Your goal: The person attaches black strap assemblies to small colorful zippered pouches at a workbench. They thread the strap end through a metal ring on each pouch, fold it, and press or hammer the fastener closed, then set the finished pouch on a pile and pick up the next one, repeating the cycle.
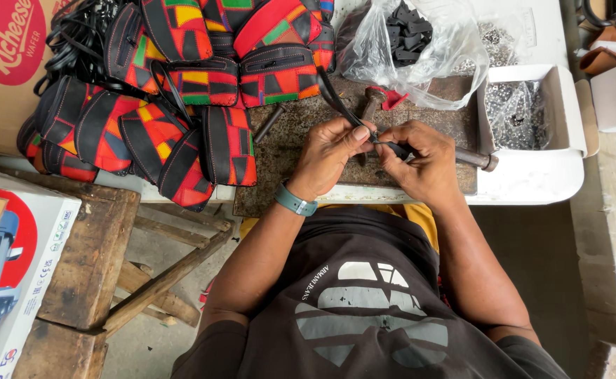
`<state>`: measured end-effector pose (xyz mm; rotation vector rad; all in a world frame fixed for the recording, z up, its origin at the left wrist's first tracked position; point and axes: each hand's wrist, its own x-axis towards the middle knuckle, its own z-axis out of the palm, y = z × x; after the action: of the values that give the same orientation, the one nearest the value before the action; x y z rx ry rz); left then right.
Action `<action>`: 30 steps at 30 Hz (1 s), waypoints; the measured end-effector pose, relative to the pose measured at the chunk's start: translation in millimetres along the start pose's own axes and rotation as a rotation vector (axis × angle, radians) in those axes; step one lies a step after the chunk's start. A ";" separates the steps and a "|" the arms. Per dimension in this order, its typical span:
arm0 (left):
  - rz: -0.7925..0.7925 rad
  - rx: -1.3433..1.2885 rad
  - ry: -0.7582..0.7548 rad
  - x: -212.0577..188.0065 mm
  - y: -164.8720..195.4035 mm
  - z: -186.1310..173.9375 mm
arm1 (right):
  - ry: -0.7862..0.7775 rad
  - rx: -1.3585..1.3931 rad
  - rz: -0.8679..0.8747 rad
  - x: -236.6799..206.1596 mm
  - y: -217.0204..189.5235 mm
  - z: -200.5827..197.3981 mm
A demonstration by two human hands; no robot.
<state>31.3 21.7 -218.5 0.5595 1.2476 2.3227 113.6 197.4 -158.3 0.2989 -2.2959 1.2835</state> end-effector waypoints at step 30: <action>0.363 0.708 -0.330 -30.1 79.9 36.2 | -0.055 -0.209 -0.227 -6.9 -64.4 -37.7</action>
<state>60.4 -10.2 -136.5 1.4369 1.9043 1.8671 157.8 194.5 -97.8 0.5105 -2.3394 0.9266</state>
